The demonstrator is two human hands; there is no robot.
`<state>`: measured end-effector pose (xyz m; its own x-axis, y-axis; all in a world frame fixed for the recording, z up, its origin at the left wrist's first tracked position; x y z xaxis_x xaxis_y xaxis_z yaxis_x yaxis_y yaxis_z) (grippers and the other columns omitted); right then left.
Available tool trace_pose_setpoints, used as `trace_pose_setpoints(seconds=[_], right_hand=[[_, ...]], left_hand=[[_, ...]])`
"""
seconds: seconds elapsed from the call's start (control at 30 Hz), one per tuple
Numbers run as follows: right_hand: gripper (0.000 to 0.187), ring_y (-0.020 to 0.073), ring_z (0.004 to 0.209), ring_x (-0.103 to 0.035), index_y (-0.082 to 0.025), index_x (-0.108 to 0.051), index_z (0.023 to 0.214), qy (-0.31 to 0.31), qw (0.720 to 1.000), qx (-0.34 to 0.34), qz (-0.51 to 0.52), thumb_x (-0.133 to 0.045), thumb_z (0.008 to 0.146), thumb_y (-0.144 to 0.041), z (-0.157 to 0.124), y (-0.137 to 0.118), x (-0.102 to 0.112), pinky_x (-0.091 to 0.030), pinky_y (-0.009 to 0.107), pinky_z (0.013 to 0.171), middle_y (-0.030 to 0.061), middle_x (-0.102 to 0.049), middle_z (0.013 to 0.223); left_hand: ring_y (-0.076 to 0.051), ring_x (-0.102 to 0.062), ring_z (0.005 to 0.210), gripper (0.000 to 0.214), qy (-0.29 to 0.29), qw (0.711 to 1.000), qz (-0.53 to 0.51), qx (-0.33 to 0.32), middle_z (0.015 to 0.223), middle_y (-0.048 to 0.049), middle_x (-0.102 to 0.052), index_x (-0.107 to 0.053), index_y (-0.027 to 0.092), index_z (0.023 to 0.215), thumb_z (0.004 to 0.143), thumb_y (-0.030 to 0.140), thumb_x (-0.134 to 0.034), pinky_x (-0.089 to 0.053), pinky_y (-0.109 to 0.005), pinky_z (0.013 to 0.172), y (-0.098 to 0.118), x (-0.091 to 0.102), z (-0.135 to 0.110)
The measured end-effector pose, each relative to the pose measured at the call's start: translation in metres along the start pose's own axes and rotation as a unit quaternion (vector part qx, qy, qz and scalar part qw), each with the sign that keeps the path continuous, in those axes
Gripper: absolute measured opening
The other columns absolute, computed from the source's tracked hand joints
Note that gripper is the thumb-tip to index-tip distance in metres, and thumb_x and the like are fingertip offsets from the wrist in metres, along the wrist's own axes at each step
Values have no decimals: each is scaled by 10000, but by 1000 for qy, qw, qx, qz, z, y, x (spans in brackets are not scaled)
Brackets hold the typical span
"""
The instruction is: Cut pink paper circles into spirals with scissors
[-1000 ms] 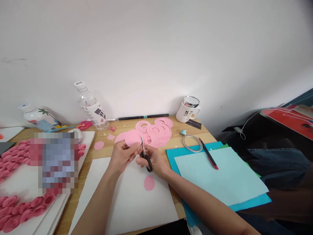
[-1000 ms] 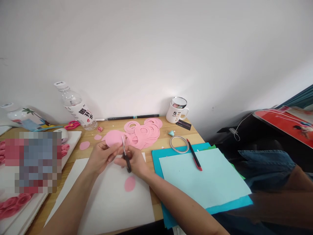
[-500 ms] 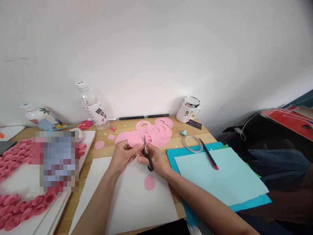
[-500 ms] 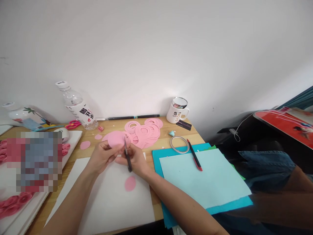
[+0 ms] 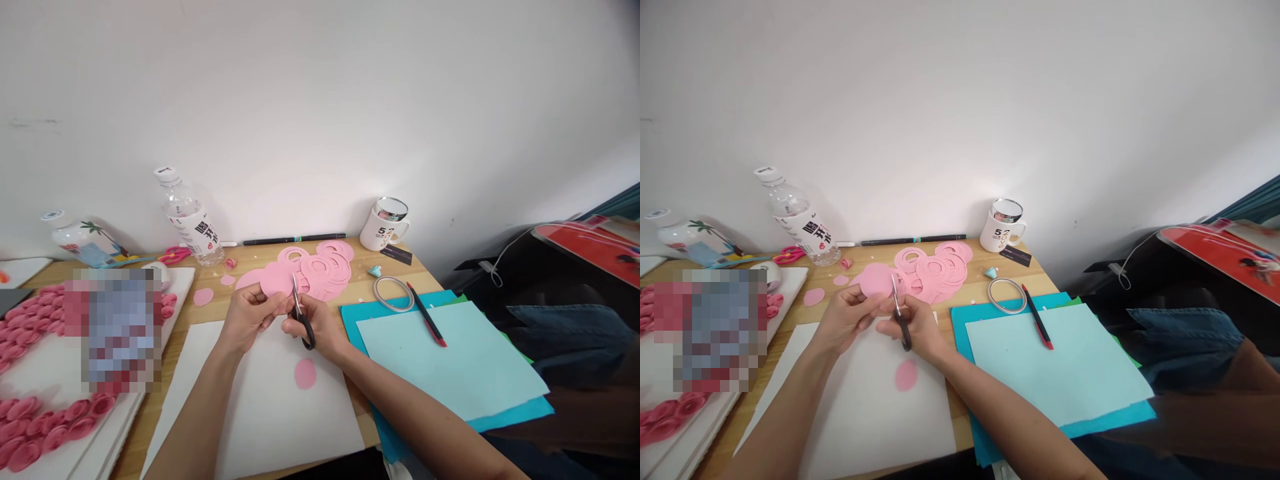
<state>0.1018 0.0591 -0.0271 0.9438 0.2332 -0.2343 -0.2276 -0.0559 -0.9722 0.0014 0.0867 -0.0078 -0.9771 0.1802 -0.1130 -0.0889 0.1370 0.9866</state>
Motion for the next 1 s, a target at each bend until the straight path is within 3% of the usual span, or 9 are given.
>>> trace_pose_setpoints(seconds=[0.77,1.0], right_hand=[[370,99,425,-500,-173,-507,730,14,999,-31,-24,-715,599,-450,-1,9,3,-386,215,431,-68,-484,460],[409,88,400,-484,-169,-495,705,14,999,-43,-15,-751,550,-449,-1,9,2,-363,196,394,-67,-483,473]], left_hand=[[-19,-342,291,265,15,999,-29,-7,431,62,-503,-491,147,572,626,291,-707,-208,-175,311,6,3,0],[-48,-419,290,224,-23,997,-73,-11,529,29,-599,-508,153,623,710,307,-644,-260,-179,286,7,-5,0]])
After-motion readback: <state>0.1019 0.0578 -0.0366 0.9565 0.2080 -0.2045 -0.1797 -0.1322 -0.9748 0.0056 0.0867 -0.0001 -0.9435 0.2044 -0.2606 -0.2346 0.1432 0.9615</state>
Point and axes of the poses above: each hand's wrist, its own z-axis towards the middle knuckle, its own x-axis out of the back of the hand, y = z × x, the point moved 9 cm from there along z, towards the middle knuckle
